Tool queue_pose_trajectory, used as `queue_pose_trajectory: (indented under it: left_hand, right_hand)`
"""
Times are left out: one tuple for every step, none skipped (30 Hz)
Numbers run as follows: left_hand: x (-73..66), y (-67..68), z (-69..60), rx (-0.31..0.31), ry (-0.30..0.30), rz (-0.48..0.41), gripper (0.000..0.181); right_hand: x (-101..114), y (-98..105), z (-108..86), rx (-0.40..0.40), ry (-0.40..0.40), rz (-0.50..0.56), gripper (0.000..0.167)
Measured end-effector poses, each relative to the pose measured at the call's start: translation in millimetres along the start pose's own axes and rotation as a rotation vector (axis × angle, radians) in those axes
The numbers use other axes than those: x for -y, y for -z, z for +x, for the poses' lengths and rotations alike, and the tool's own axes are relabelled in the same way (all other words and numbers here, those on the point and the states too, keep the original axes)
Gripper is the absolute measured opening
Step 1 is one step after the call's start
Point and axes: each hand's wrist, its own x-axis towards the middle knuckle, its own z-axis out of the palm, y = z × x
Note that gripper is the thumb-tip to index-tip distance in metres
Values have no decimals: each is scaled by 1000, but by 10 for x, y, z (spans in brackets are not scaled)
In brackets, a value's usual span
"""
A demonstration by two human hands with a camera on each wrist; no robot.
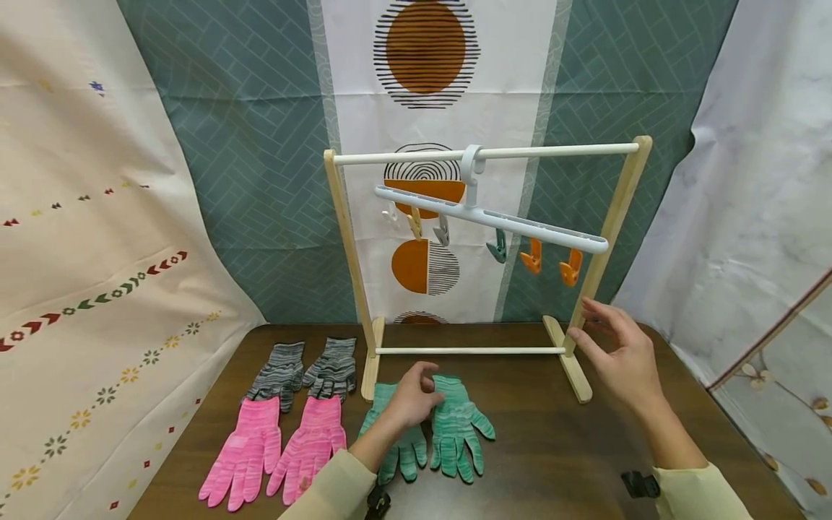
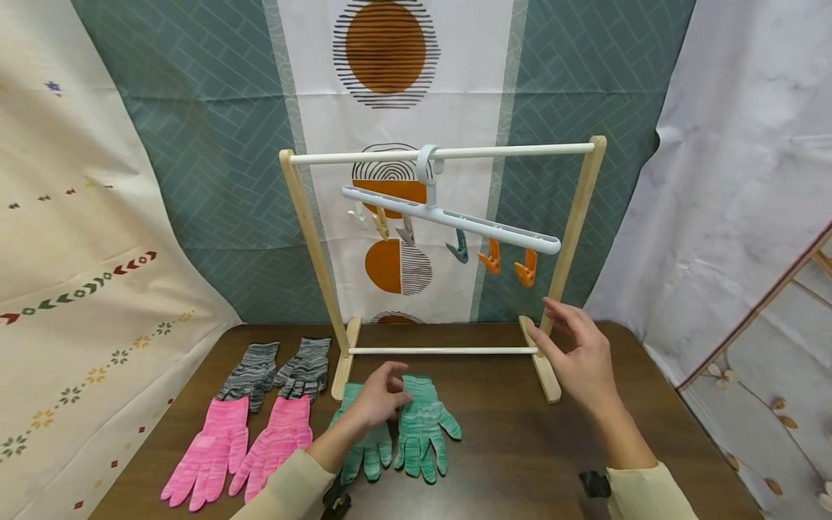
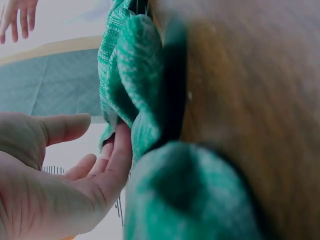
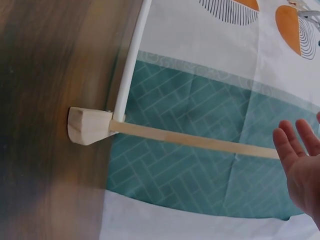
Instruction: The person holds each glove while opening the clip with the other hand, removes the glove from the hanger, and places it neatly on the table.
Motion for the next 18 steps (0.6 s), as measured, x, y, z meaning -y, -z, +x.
queue_pose_trajectory:
  left_hand:
    - [1,7,-5,-2,3,13,55]
    - [-1,14,-11,-4,7,19,55]
    - [-5,22,-18,-6,8,27,55]
    - [-8,29,-26,-5,11,32,55]
    - [-15,37,-34,-6,10,40,55]
    - [-24,45,-43,-7,9,51,55]
    - [-30,52,-49,-8,9,66,55]
    - [-34,58,-57,-10,4,80,55]
    - [-37,65,-64,-12,1,96,55]
    - [-37,70,-71,-13,-2,106,55]
    - [-36,75,-77,-14,-6,118,55]
    - [-37,82,-84,-15,-9,127,55]
    - [-36,88,-90,-16,-13,133,56]
    - [-33,95,-94,-17,-17,138,56]
    - [-33,103,-100,-18,-21,140,56]
    - [-33,112,-104,-20,-26,139,56]
    - [-34,122,-107,-24,-31,141,56]
    - [-39,135,-112,-31,-35,141,57]
  right_hand:
    - [-16,9,-9,4,8,-12,64]
    - [-30,17,-17,8,14,-22,65]
    - [-42,27,-22,11,21,-37,65]
    - [-53,36,-27,14,29,-47,66]
    - [-64,44,-31,17,37,-59,66]
    - [-73,53,-35,20,47,-72,66]
    - [-83,59,-39,23,57,-87,66]
    - [-92,67,-45,26,67,-100,65]
    - [-101,74,-50,29,78,-112,65]
    - [-110,81,-57,33,86,-123,65]
    - [-120,87,-64,35,95,-133,65]
    - [-130,93,-72,37,101,-144,64]
    - [-140,99,-81,39,106,-151,65]
    - [-151,106,-89,42,109,-157,65]
    - [-162,113,-98,43,112,-163,65]
    - [-173,119,-106,44,113,-170,66]
    - [-182,125,-115,44,116,-177,66]
    - [-192,132,-123,45,118,-183,67]
